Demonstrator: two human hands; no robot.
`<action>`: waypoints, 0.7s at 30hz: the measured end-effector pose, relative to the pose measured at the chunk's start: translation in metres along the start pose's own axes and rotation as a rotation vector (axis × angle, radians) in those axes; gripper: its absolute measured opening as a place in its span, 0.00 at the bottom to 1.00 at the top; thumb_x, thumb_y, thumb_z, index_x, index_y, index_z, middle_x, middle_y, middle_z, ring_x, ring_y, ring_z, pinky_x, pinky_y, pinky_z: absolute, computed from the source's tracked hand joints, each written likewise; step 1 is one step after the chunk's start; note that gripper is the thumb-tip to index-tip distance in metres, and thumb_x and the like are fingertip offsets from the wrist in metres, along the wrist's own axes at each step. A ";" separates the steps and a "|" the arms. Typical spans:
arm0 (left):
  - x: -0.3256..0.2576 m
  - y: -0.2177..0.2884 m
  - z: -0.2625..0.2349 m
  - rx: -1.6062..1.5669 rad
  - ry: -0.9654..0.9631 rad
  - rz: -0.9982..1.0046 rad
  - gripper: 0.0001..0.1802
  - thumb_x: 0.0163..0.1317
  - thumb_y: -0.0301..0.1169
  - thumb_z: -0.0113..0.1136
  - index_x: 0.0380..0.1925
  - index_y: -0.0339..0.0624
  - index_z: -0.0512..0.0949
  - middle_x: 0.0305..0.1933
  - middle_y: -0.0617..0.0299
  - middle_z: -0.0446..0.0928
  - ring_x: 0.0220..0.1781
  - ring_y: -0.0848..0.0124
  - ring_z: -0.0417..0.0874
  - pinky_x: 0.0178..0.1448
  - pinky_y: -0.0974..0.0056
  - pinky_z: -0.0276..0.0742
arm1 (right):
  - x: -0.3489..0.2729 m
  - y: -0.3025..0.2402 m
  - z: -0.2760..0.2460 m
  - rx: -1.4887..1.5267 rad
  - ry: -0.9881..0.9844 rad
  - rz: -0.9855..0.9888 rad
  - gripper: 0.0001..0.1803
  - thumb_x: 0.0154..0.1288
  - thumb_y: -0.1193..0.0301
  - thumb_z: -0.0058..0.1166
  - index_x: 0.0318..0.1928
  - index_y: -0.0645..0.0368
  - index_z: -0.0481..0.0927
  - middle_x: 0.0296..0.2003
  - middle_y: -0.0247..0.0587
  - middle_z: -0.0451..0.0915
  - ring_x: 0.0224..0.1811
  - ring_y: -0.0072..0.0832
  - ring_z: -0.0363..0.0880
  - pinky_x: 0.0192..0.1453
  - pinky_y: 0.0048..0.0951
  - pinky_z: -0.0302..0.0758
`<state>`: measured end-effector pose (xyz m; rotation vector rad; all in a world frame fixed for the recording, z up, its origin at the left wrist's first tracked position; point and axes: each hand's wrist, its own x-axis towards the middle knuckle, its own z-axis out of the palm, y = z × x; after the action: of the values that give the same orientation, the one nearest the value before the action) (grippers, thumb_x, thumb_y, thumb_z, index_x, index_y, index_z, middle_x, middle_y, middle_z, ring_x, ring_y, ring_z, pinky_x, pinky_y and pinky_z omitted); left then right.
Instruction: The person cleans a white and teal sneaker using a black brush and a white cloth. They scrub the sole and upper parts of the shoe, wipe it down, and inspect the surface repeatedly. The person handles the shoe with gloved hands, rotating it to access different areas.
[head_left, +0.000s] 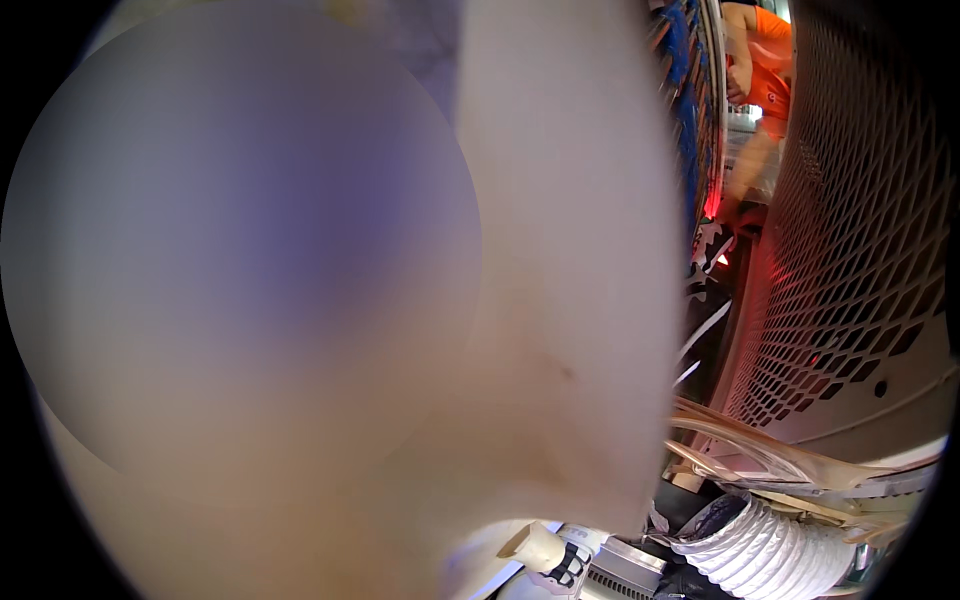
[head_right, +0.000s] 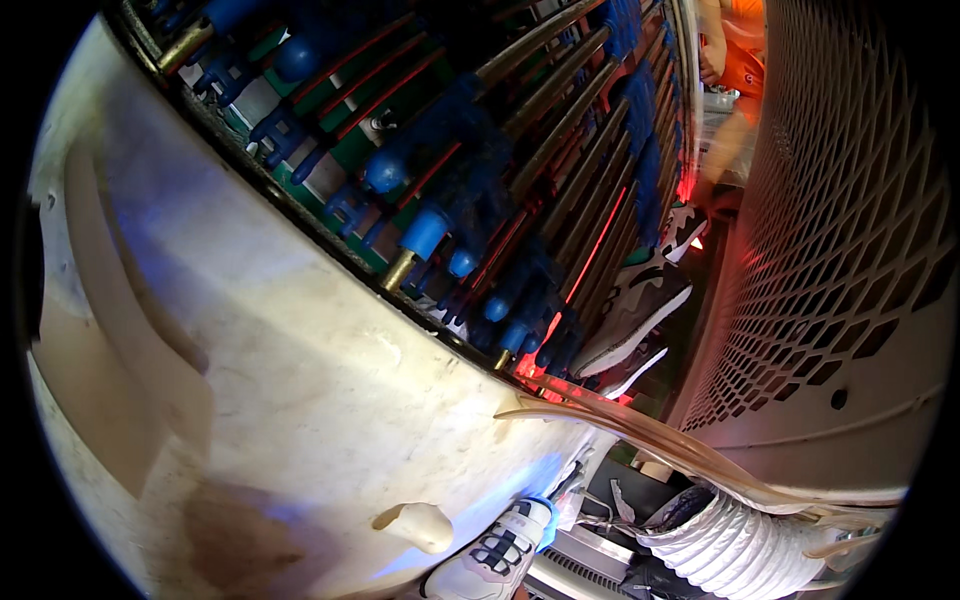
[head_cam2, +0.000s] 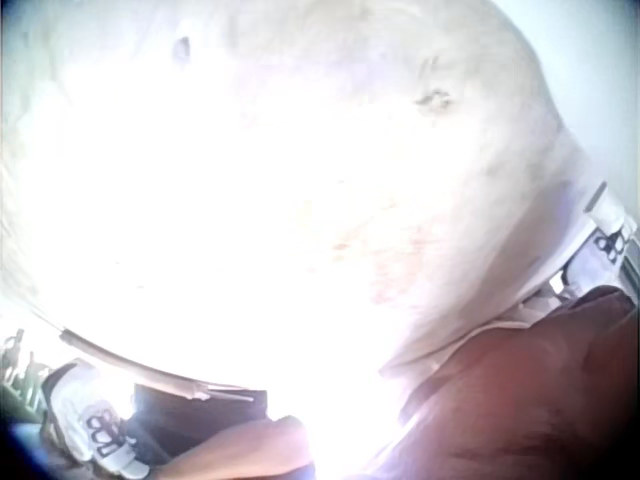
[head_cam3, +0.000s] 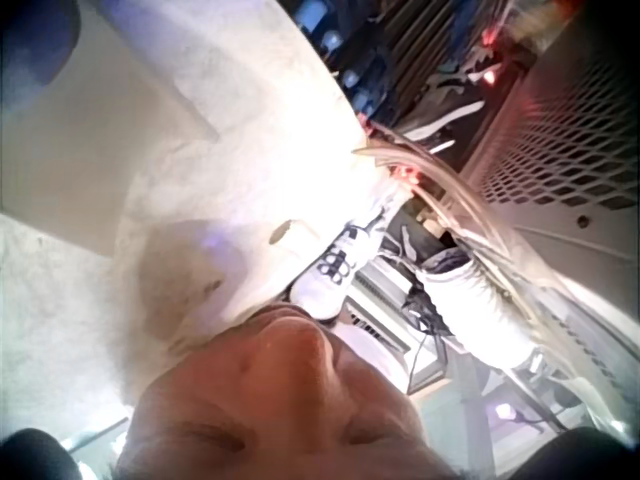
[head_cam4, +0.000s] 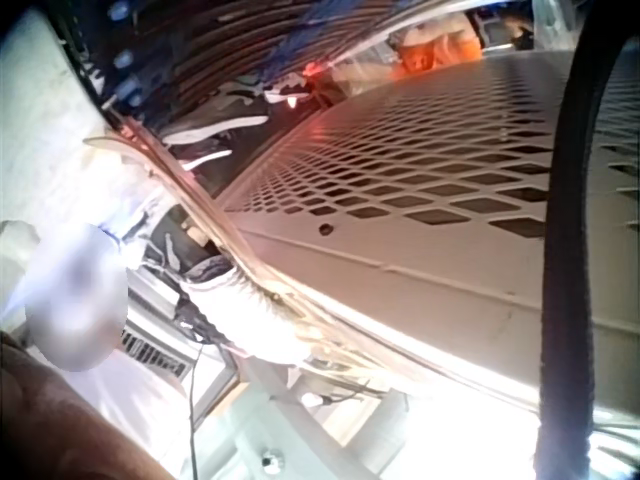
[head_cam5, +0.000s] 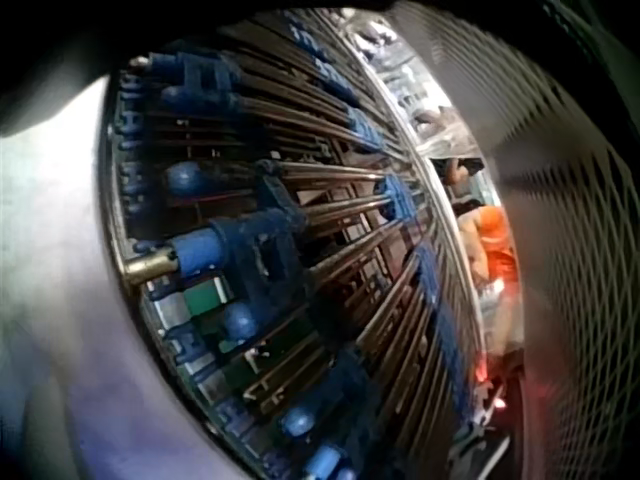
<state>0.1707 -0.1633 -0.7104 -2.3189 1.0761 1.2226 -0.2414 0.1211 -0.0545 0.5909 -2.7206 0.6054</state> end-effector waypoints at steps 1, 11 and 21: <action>0.001 0.000 0.000 -0.002 0.001 -0.001 0.26 0.80 0.43 0.62 0.70 0.40 0.81 0.62 0.48 0.90 0.60 0.52 0.92 0.61 0.49 0.89 | 0.000 0.000 0.000 -0.001 0.002 -0.002 0.14 0.77 0.71 0.64 0.56 0.66 0.87 0.49 0.45 0.91 0.50 0.36 0.87 0.61 0.41 0.83; 0.008 0.005 0.006 -0.008 -0.012 0.002 0.26 0.81 0.42 0.61 0.71 0.40 0.80 0.62 0.48 0.90 0.60 0.52 0.92 0.61 0.48 0.89 | 0.003 -0.002 -0.002 -0.025 0.005 -0.019 0.14 0.77 0.72 0.65 0.56 0.66 0.87 0.48 0.45 0.91 0.49 0.36 0.87 0.59 0.40 0.84; -0.012 -0.013 -0.036 -0.007 0.027 0.046 0.26 0.82 0.42 0.60 0.72 0.40 0.79 0.62 0.48 0.90 0.59 0.53 0.92 0.60 0.48 0.90 | -0.005 0.006 -0.002 0.002 -0.025 -0.005 0.13 0.77 0.72 0.65 0.56 0.67 0.87 0.47 0.45 0.91 0.48 0.36 0.87 0.58 0.40 0.84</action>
<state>0.1969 -0.1696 -0.6808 -2.3349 1.1415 1.2167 -0.2389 0.1285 -0.0565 0.6093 -2.7418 0.6041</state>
